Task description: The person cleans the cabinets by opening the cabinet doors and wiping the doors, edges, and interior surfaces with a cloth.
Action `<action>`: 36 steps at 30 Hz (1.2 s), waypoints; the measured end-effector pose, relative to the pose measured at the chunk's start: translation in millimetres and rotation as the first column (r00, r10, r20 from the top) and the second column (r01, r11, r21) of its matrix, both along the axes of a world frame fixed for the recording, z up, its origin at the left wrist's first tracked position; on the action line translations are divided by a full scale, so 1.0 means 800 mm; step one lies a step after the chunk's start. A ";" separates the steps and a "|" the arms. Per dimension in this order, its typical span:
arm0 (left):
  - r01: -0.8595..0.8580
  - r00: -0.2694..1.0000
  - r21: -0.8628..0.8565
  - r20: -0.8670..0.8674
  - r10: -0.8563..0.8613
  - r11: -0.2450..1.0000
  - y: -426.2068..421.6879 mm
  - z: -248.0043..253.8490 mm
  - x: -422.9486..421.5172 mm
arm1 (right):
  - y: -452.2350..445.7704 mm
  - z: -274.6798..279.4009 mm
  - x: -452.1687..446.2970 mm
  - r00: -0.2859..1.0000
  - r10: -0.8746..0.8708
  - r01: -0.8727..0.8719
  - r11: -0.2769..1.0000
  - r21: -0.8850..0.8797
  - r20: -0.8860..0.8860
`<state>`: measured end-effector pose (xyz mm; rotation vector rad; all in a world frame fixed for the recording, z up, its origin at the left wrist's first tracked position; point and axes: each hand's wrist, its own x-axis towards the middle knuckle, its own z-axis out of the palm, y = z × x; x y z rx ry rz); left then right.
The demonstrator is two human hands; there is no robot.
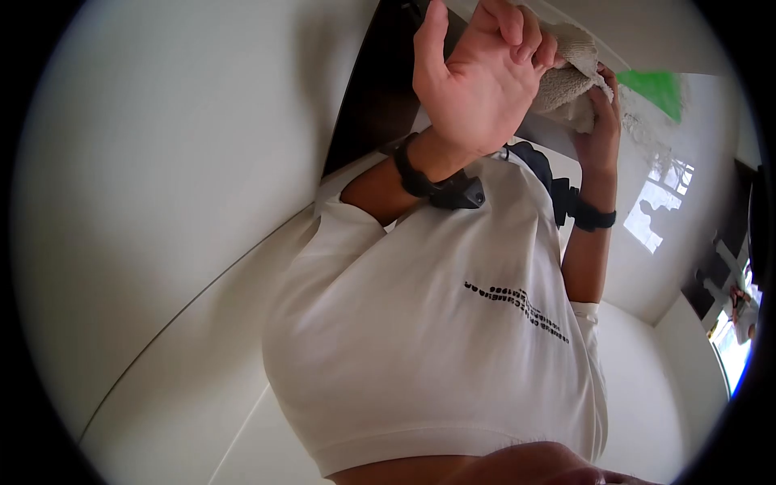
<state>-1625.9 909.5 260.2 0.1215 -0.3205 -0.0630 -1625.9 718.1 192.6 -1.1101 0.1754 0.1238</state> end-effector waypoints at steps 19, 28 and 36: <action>-0.089 0.966 0.443 -0.180 0.186 0.892 -0.006 -0.032 0.013 | 0.010 0.016 -0.019 1.000 0.006 -0.006 1.000 -0.013 -0.023; -0.652 0.726 0.727 0.517 0.453 0.216 0.010 -0.079 0.022 | -0.008 -0.008 -0.020 0.995 0.016 -0.016 1.000 0.007 0.103; -0.756 0.620 0.654 0.732 0.282 -0.036 -0.024 -0.096 0.027 | 0.027 0.036 -0.016 0.946 0.219 -0.114 0.915 -0.388 0.239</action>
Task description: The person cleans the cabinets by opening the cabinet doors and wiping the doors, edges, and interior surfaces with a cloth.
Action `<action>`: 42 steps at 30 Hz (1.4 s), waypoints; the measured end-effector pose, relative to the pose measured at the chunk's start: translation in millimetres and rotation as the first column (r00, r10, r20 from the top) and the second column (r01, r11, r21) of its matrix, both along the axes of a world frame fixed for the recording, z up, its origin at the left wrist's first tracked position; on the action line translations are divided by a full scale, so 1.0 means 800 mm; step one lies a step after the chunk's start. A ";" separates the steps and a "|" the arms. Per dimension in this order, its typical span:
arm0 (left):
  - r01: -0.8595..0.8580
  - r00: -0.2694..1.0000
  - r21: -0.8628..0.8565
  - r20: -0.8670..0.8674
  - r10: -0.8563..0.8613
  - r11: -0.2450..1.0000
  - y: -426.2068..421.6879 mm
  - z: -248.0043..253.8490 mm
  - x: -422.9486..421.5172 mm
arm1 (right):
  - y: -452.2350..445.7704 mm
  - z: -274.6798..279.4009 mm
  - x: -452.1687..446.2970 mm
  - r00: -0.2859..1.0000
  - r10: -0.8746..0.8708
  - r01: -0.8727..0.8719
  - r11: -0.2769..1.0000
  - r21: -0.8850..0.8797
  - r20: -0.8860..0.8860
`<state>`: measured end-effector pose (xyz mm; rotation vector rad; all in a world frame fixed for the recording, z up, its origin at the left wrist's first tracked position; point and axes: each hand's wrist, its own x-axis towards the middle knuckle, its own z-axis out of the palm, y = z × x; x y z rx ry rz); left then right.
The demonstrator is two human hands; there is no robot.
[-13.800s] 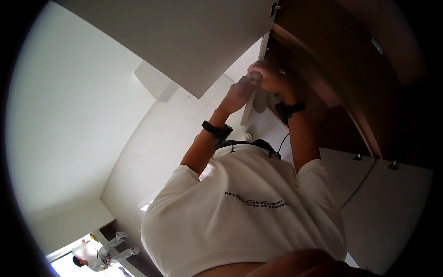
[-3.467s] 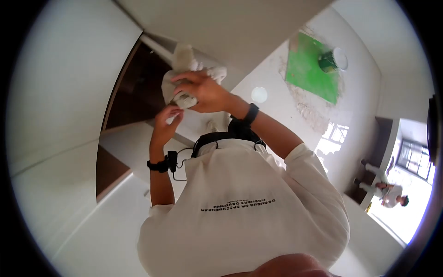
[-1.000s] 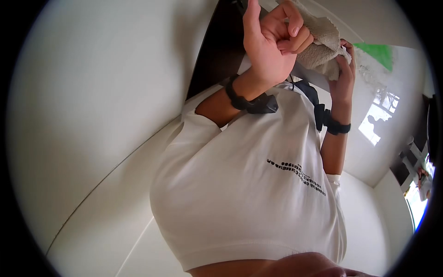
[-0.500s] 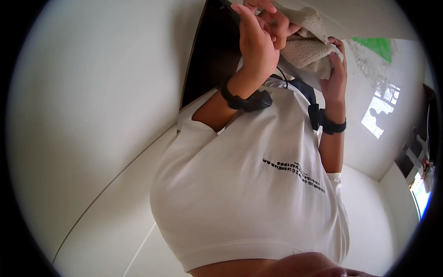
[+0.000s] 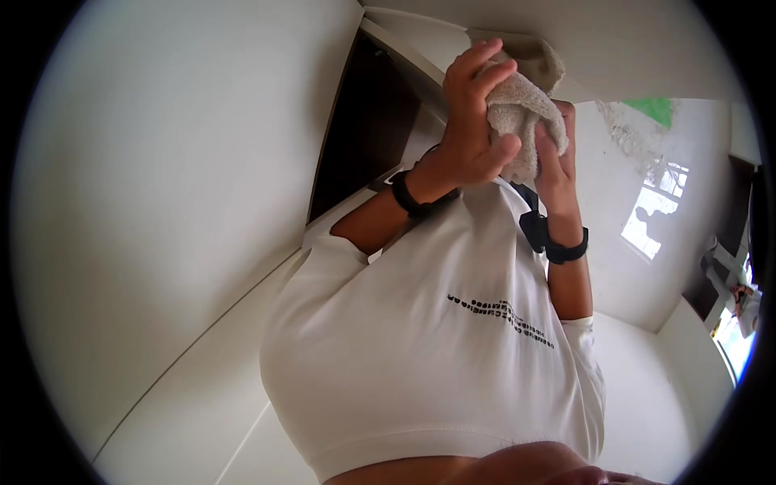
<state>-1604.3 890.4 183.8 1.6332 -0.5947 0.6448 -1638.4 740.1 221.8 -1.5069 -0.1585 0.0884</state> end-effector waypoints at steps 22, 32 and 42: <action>0.028 0.999 -0.158 -0.013 -0.031 0.987 -0.005 0.046 0.022 | 0.043 0.042 0.019 0.946 0.045 0.034 0.971 -0.235 0.320; 0.045 0.838 -0.581 -0.421 -0.347 0.813 0.044 0.088 0.034 | 0.049 0.069 0.018 0.850 0.318 -0.043 0.836 -0.548 0.419; 0.528 0.621 -0.818 0.188 -0.761 0.228 0.083 0.061 0.053 | 0.020 0.045 0.016 0.915 0.332 -0.140 0.795 -0.591 0.230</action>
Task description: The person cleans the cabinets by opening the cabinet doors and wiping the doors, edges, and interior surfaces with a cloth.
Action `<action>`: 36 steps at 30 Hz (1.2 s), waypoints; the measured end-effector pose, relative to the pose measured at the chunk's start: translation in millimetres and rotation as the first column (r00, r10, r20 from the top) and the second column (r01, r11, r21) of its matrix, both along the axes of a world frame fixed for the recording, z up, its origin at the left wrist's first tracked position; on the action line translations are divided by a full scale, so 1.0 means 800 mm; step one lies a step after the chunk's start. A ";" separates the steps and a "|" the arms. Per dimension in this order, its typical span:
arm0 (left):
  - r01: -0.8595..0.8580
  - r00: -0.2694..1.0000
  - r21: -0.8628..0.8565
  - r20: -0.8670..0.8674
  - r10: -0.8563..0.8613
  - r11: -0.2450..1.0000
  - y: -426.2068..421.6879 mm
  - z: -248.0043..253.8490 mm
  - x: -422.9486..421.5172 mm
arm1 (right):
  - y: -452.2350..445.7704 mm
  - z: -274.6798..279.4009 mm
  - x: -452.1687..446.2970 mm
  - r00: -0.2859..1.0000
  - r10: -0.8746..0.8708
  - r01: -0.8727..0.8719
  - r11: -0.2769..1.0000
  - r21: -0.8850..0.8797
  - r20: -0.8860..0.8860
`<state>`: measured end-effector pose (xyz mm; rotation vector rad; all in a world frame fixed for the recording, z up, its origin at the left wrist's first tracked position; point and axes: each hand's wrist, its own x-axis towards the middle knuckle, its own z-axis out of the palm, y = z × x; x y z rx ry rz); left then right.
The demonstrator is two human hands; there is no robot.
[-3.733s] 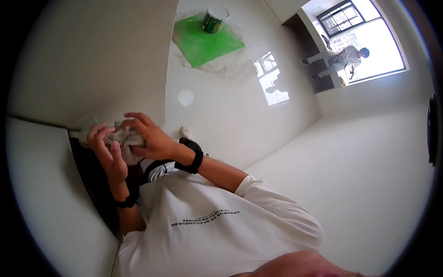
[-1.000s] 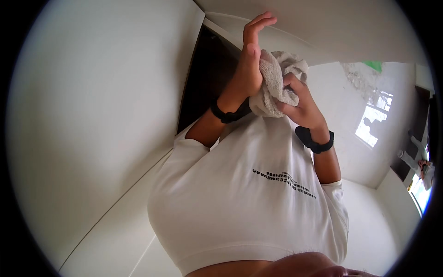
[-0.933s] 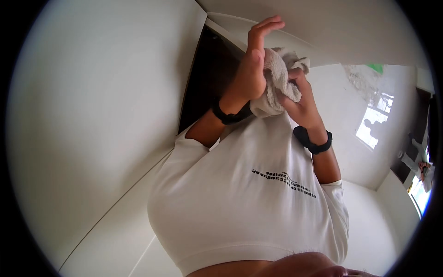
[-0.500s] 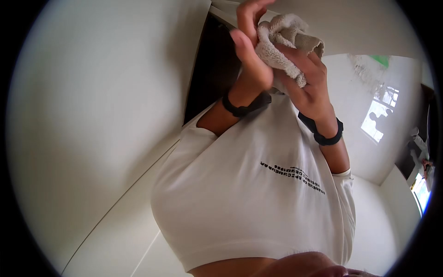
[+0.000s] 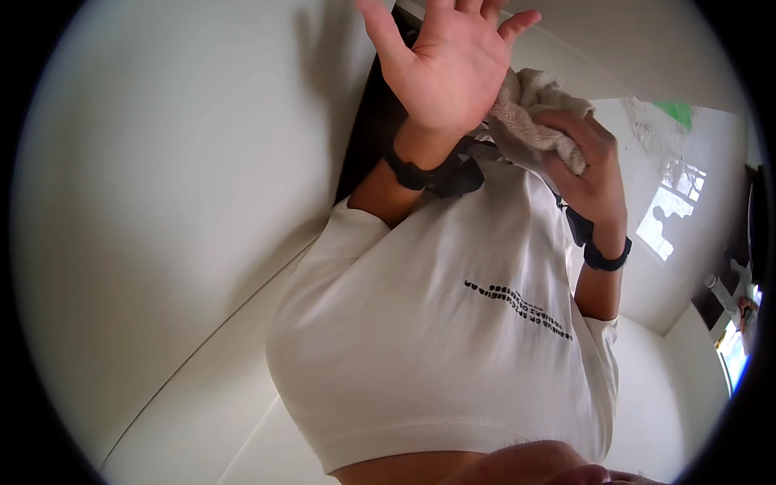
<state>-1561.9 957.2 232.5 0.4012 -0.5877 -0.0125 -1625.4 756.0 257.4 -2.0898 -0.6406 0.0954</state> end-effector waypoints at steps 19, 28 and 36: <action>0.078 0.993 0.040 -0.095 -0.074 0.996 -0.030 0.020 -0.023 | 0.022 0.050 -0.025 0.963 0.261 -0.270 0.943 -0.194 -0.073; -0.028 0.999 0.074 0.028 0.026 0.997 -0.014 0.021 -0.014 | 0.055 0.044 -0.039 0.991 0.081 -0.050 0.962 -0.268 0.105; -0.301 0.847 0.402 -0.305 0.436 0.865 -0.017 0.035 -0.027 | 0.089 0.043 -0.026 0.969 -0.055 0.147 0.912 -0.382 0.242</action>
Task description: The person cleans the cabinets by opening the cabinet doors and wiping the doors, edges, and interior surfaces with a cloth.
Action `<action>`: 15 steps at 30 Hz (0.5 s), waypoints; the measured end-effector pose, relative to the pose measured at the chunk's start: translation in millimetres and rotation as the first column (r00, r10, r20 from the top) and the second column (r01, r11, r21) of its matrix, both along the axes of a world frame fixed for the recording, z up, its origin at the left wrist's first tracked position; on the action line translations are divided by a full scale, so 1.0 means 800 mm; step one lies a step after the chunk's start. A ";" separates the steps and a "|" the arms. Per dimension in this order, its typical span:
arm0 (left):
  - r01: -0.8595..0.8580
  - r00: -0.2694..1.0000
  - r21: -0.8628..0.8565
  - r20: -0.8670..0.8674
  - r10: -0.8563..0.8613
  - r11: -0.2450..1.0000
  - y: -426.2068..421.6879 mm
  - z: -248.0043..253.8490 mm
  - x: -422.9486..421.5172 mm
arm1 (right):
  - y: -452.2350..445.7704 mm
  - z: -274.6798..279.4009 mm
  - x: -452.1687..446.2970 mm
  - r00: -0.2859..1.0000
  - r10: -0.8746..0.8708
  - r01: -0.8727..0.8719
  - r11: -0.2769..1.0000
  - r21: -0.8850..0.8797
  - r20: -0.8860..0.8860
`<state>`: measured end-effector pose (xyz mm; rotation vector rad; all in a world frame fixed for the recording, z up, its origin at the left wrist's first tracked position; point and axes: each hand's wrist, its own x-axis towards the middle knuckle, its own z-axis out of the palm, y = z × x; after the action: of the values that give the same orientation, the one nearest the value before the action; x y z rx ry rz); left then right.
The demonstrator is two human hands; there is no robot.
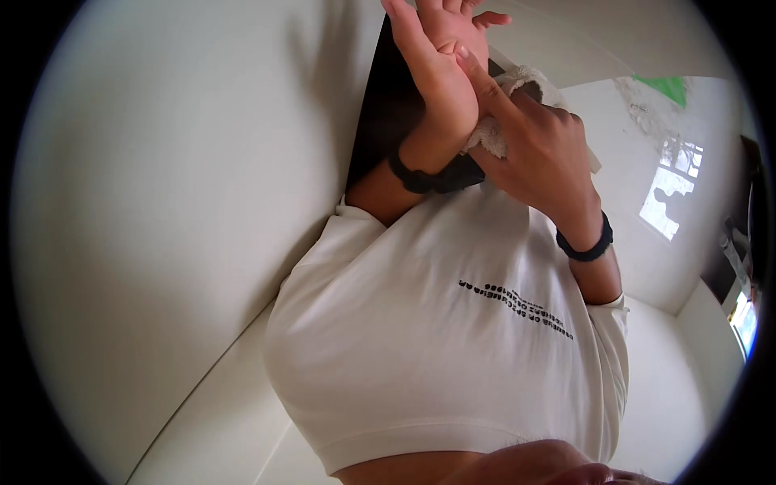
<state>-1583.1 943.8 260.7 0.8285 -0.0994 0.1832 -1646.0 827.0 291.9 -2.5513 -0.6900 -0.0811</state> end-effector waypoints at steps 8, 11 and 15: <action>0.205 0.978 0.134 0.004 -0.208 0.970 0.014 -0.001 0.018 | -0.026 0.002 0.004 0.940 0.174 -0.132 0.978 0.160 -0.293; 0.137 0.991 0.219 -0.031 -0.134 0.966 0.000 0.007 0.009 | -0.037 -0.010 0.007 0.968 0.159 -0.125 0.976 0.177 -0.195; 0.128 0.992 0.269 -0.042 -0.121 0.955 -0.004 -0.014 0.016 | -0.031 -0.018 0.020 0.993 0.056 -0.042 0.990 0.134 -0.103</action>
<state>-1570.0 940.5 249.8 1.0948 -0.1553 0.0397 -1630.4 802.0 277.7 -2.3926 -0.6830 0.0250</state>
